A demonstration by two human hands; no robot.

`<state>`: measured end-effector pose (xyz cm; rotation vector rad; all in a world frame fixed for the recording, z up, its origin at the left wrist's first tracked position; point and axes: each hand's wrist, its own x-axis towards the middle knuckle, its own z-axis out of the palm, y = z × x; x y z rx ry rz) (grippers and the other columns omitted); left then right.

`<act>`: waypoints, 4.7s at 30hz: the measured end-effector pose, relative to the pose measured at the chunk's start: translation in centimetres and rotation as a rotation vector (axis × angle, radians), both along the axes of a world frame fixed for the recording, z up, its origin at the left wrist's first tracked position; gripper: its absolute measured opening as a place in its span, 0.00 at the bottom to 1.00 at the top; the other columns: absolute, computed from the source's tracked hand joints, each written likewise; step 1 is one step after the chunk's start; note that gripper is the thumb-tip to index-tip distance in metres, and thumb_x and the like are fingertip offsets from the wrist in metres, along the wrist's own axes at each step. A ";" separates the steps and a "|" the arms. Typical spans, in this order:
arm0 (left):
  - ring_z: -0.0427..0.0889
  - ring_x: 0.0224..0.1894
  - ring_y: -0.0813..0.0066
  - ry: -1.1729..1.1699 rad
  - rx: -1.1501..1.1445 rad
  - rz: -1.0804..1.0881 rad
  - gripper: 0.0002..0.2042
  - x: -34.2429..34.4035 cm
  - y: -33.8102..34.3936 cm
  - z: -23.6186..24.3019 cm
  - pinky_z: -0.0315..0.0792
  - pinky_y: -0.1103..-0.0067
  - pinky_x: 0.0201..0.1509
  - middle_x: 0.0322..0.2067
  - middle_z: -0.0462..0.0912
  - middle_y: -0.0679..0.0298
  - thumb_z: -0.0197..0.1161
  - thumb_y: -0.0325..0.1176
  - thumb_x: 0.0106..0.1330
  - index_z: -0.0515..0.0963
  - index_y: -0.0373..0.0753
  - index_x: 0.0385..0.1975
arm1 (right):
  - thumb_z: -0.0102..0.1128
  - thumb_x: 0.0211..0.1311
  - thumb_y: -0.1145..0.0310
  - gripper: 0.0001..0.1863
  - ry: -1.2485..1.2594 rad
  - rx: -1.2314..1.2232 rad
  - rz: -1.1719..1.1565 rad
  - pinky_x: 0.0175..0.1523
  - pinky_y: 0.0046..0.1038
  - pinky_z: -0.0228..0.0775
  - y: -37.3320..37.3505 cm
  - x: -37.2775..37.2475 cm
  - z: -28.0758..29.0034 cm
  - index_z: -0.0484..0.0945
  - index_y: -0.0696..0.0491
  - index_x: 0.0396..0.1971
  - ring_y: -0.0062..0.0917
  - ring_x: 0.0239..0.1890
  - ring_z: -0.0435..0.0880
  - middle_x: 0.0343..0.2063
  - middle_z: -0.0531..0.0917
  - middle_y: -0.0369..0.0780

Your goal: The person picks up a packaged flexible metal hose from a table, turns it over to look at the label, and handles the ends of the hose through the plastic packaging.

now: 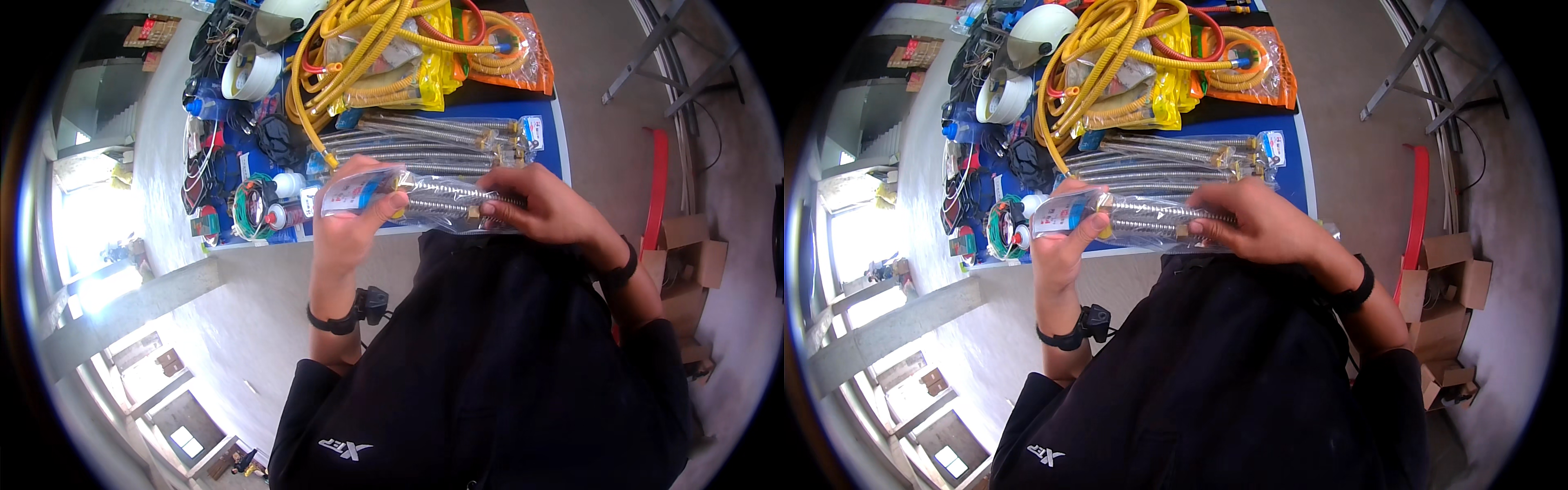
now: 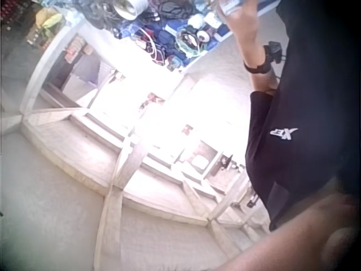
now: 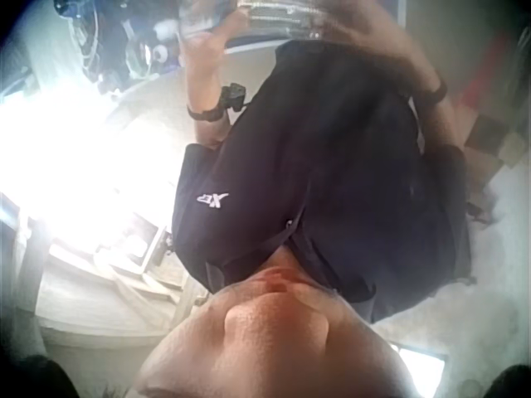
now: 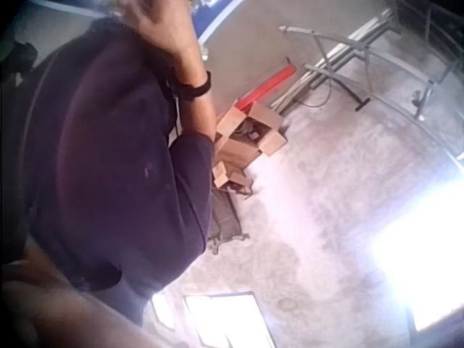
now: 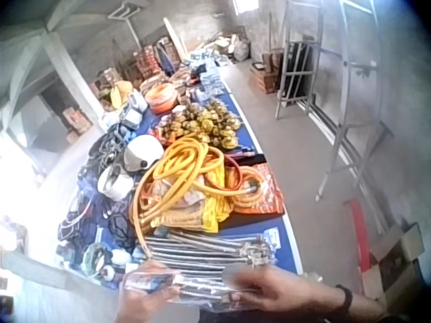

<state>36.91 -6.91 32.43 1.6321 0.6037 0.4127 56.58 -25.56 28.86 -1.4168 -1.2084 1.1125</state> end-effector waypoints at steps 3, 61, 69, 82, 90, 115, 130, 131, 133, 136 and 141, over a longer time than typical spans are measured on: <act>0.78 0.36 0.82 0.017 0.008 -0.018 0.14 -0.3 0.7 0.3 0.71 0.85 0.43 0.33 0.81 0.67 0.75 0.27 0.55 0.81 0.32 0.40 | 0.56 0.69 0.67 0.12 -0.126 0.034 0.030 0.37 0.34 0.72 0.1 -0.2 -0.3 0.77 0.61 0.43 0.38 0.30 0.84 0.26 0.82 0.50; 0.84 0.41 0.70 0.024 -0.273 -0.041 0.16 0.2 0.8 -4.0 0.80 0.74 0.44 0.41 0.82 0.58 0.61 0.27 0.68 0.72 0.27 0.52 | 0.62 0.66 0.53 0.21 0.189 -0.162 -0.020 0.32 0.27 0.68 -0.9 0.9 -2.0 0.77 0.59 0.42 0.22 0.27 0.79 0.25 0.82 0.39; 0.85 0.41 0.68 -0.306 -0.469 0.199 0.12 -0.5 2.9 -5.2 0.78 0.72 0.48 0.42 0.84 0.55 0.57 0.30 0.72 0.75 0.29 0.48 | 0.73 0.54 0.58 0.22 -0.202 -0.445 0.078 0.35 0.24 0.70 -7.5 6.2 -0.1 0.79 0.59 0.40 0.20 0.30 0.79 0.27 0.81 0.37; 0.82 0.49 0.65 -0.330 -1.014 0.079 0.09 3.4 0.1 -12.4 0.82 0.70 0.48 0.46 0.82 0.59 0.51 0.32 0.75 0.74 0.36 0.48 | 0.68 0.58 0.77 0.28 0.419 0.701 -0.774 0.48 0.31 0.80 -3.5 4.9 3.1 0.69 0.62 0.57 0.34 0.48 0.83 0.48 0.81 0.45; 0.84 0.48 0.65 -0.079 -0.778 -0.027 0.15 3.6 -1.3 -7.5 0.82 0.75 0.38 0.50 0.80 0.60 0.53 0.40 0.75 0.74 0.38 0.53 | 0.58 0.69 0.69 0.09 0.123 0.587 -0.872 0.46 0.20 0.69 0.9 4.8 5.3 0.77 0.58 0.44 0.16 0.37 0.78 0.37 0.82 0.34; 0.77 0.50 0.81 -0.083 -0.302 -0.299 0.26 3.5 -1.4 -8.6 0.74 0.79 0.51 0.46 0.81 0.65 0.75 0.27 0.55 0.75 0.34 0.54 | 0.60 0.69 0.68 0.09 0.135 0.552 -0.841 0.39 0.19 0.72 1.3 6.8 8.9 0.77 0.59 0.42 0.16 0.34 0.80 0.35 0.83 0.36; 0.77 0.31 0.89 -0.100 -0.215 -0.122 0.18 2.5 -3.6 -0.8 0.73 0.88 0.35 0.33 0.81 0.70 0.74 0.29 0.56 0.78 0.34 0.45 | 0.72 0.54 0.74 0.27 0.591 0.001 -0.283 0.39 0.25 0.83 0.7 2.2 1.8 0.71 0.60 0.53 0.26 0.43 0.84 0.44 0.81 0.41; 0.77 0.31 0.89 -0.105 -0.186 -0.126 0.18 2.4 -3.8 -0.3 0.73 0.88 0.35 0.34 0.81 0.70 0.74 0.29 0.56 0.78 0.34 0.45 | 0.71 0.54 0.75 0.27 0.656 -0.008 -0.257 0.39 0.25 0.83 0.6 2.0 1.7 0.71 0.59 0.53 0.26 0.43 0.84 0.44 0.81 0.42; 0.77 0.33 0.89 -0.115 -0.129 -0.134 0.18 2.3 -4.1 0.8 0.72 0.88 0.36 0.34 0.81 0.70 0.74 0.29 0.56 0.78 0.34 0.45 | 0.70 0.54 0.75 0.27 0.784 -0.025 -0.205 0.39 0.25 0.83 0.5 1.4 1.5 0.71 0.59 0.54 0.26 0.42 0.84 0.43 0.82 0.42; 0.78 0.38 0.87 -0.128 -0.130 -0.157 0.19 2.4 -4.1 1.7 0.74 0.85 0.43 0.38 0.82 0.69 0.75 0.28 0.55 0.78 0.34 0.46 | 0.70 0.53 0.75 0.25 0.899 0.017 -0.241 0.37 0.25 0.82 0.6 0.3 1.9 0.73 0.58 0.52 0.27 0.40 0.84 0.42 0.83 0.42; 0.80 0.43 0.82 -0.147 -0.336 -0.279 0.27 2.1 -3.2 2.5 0.74 0.82 0.49 0.40 0.83 0.66 0.77 0.27 0.51 0.74 0.36 0.52 | 0.67 0.54 0.76 0.22 0.999 0.051 -0.254 0.36 0.25 0.82 0.4 0.0 1.7 0.74 0.58 0.50 0.27 0.38 0.85 0.41 0.83 0.42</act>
